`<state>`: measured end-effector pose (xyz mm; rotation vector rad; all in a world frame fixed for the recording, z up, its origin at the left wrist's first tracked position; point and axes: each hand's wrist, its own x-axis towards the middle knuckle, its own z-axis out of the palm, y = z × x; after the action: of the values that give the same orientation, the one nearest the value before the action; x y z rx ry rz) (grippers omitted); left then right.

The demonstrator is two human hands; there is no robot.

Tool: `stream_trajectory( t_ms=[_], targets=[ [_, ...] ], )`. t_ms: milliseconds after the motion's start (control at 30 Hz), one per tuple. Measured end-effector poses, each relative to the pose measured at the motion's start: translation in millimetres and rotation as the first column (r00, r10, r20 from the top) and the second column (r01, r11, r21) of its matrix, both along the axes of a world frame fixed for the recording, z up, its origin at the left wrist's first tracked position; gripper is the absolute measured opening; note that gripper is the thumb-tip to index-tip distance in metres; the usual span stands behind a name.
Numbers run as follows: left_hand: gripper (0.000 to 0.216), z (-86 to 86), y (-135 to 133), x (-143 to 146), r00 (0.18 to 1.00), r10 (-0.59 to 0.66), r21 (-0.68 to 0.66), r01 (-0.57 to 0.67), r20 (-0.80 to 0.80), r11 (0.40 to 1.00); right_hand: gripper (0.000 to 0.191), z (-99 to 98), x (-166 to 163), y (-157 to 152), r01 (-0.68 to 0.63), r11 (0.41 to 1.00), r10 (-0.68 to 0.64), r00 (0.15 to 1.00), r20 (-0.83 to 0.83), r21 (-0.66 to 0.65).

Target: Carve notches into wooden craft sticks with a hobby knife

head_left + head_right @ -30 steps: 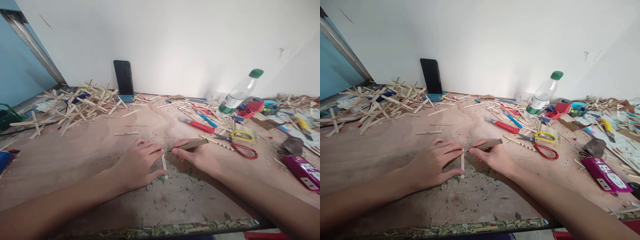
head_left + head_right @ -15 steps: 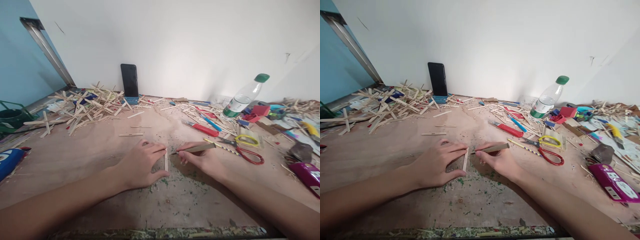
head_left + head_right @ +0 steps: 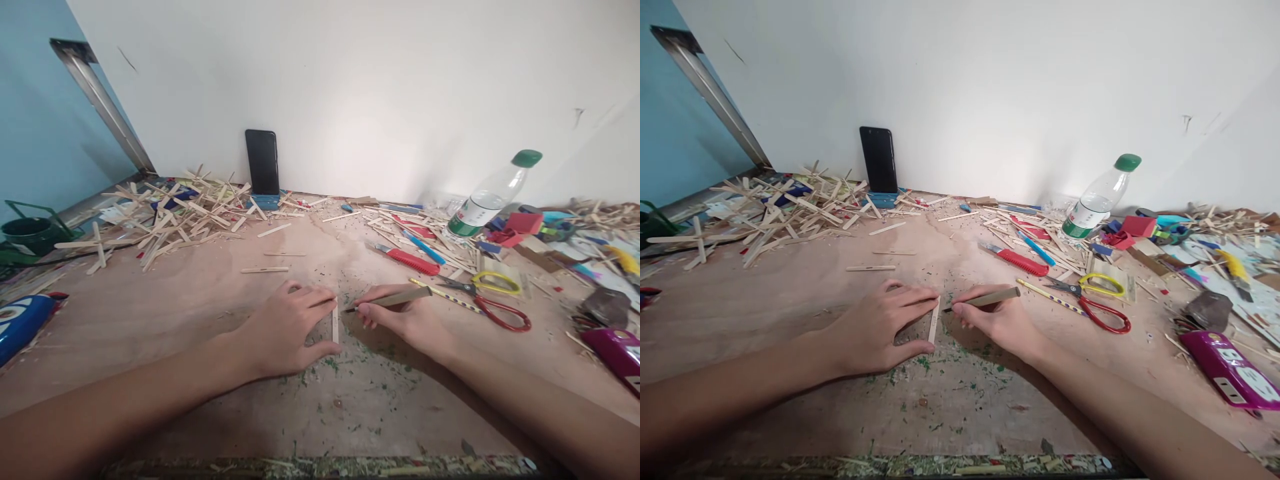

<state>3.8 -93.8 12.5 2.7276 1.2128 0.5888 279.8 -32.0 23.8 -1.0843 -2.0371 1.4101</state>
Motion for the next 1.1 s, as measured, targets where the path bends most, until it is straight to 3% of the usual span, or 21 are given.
stream_trajectory(
  t_ms=[1100],
  targets=[
    [0.069,-7.4,1.4,0.3,0.999,-0.043,-0.010,0.043,0.010,0.999,0.029,-2.6,-11.6,-3.9,0.017,0.996,-0.015,1.000,0.026,-0.090]
  ],
)
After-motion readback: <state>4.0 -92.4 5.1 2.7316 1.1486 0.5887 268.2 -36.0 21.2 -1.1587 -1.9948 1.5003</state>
